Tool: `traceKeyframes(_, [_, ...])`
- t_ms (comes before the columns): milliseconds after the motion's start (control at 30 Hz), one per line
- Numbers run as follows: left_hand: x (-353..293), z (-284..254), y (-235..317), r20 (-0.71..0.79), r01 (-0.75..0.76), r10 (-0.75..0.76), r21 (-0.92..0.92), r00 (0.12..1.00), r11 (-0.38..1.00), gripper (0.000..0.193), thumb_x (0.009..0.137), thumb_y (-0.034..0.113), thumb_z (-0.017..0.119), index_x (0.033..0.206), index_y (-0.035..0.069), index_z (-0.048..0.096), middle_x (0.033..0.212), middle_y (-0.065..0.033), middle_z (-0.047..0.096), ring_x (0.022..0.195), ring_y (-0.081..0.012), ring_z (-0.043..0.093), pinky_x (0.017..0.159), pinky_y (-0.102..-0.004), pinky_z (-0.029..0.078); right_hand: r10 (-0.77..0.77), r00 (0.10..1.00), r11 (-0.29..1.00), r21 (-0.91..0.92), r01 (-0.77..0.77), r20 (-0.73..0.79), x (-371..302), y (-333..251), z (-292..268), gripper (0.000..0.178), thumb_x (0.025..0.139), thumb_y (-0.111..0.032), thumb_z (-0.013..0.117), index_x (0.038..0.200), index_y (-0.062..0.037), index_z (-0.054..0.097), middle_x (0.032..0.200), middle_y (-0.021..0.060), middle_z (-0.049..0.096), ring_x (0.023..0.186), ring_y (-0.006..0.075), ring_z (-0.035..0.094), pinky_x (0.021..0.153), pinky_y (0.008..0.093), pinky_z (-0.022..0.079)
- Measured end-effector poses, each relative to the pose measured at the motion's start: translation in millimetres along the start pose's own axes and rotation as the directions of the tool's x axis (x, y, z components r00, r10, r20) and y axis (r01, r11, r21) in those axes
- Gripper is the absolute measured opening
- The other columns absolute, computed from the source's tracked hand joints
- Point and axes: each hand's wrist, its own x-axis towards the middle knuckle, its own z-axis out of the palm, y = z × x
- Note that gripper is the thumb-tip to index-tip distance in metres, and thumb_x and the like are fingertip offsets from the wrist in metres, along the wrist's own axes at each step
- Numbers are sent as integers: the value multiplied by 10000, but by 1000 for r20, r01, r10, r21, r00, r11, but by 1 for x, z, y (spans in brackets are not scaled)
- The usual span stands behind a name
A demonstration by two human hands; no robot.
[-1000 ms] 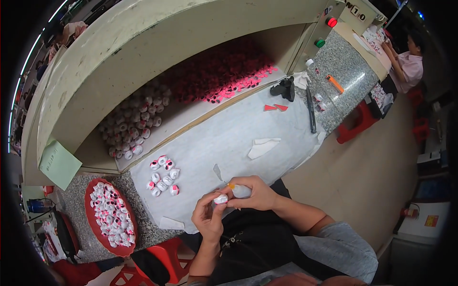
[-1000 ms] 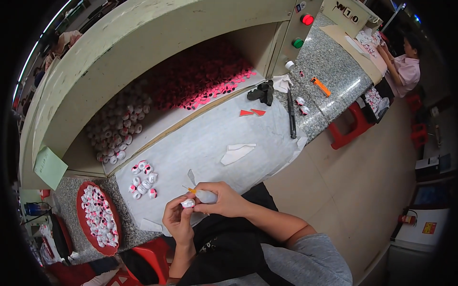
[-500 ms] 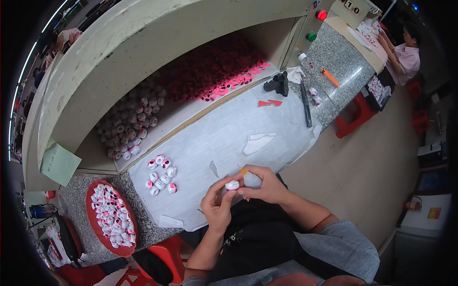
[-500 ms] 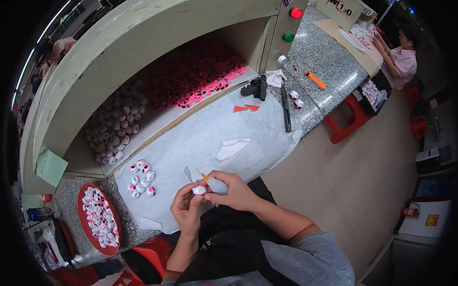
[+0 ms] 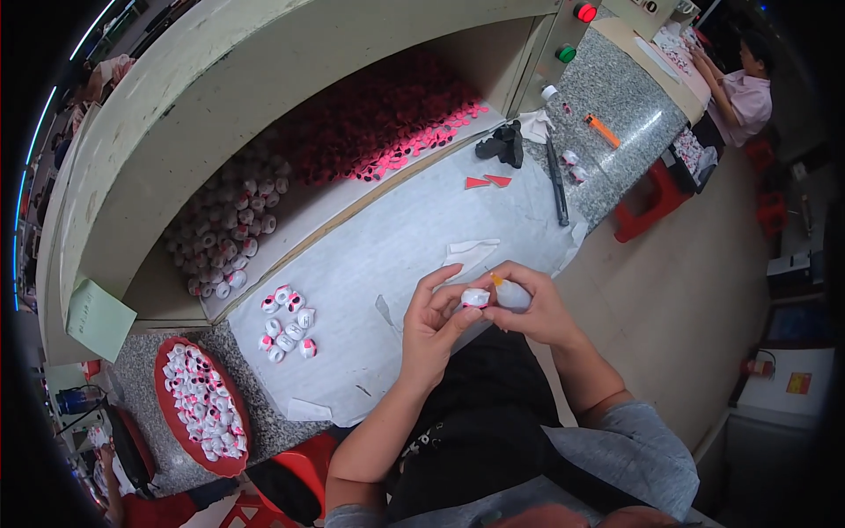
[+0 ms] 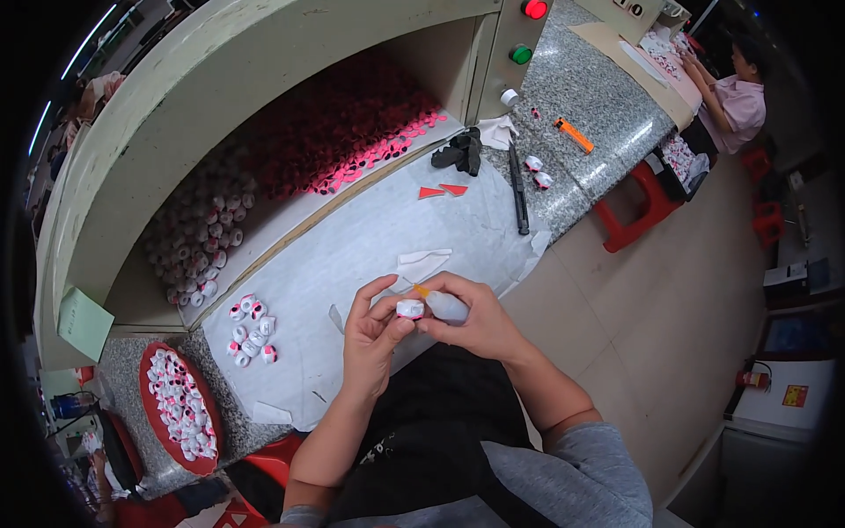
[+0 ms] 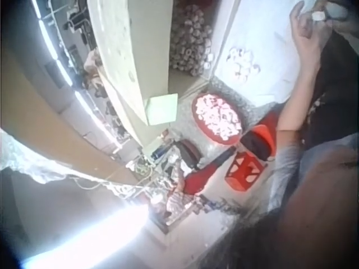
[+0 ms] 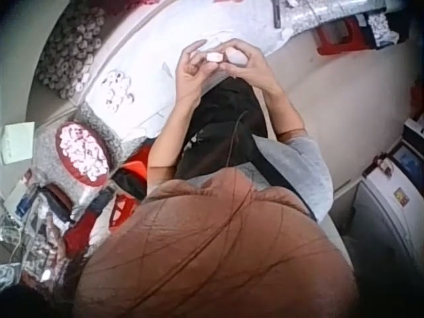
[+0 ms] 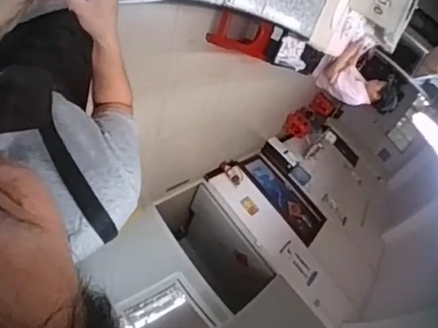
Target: Assembling small toy components using a glue bottle at a factory workstation.
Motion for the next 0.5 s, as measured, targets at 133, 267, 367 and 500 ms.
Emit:
traceKeyframes(133, [7,15,-11,17,-74,73,48,997,996,429,753,9,507,1139,24,319,1022,-132,503,994,-175,449,877,-285,305,-115,982,992,-64,106,-152,-4,9,-16,243,642,8,577,876,-3,512,684,7,507,526,41,447,441,152,343])
traceKeyframes(267, [2,6,1,-5,-139,143,206,990,969,367,770,27,480,1116,4,360,1045,-145,493,1032,-185,424,895,-291,271,-129,903,989,-116,89,-409,3,4,-55,225,668,-25,564,885,-5,509,647,-3,488,496,43,426,417,159,334])
traceKeyframes(367, [-15,-16,24,-39,-254,291,391,956,885,300,753,23,478,1045,-21,424,1010,-152,510,957,-187,476,849,-276,320,-243,765,951,-302,66,-597,22,9,-116,211,708,-63,556,910,-23,508,625,-17,466,480,34,410,395,163,317])
traceKeyframes(500, [-21,-58,62,-148,-231,377,573,914,786,159,742,10,501,897,-4,532,912,-85,547,925,-163,476,834,-271,328,-353,686,802,-583,-128,-636,34,31,-213,205,737,-87,543,929,-16,524,698,-17,503,533,38,414,465,175,336])
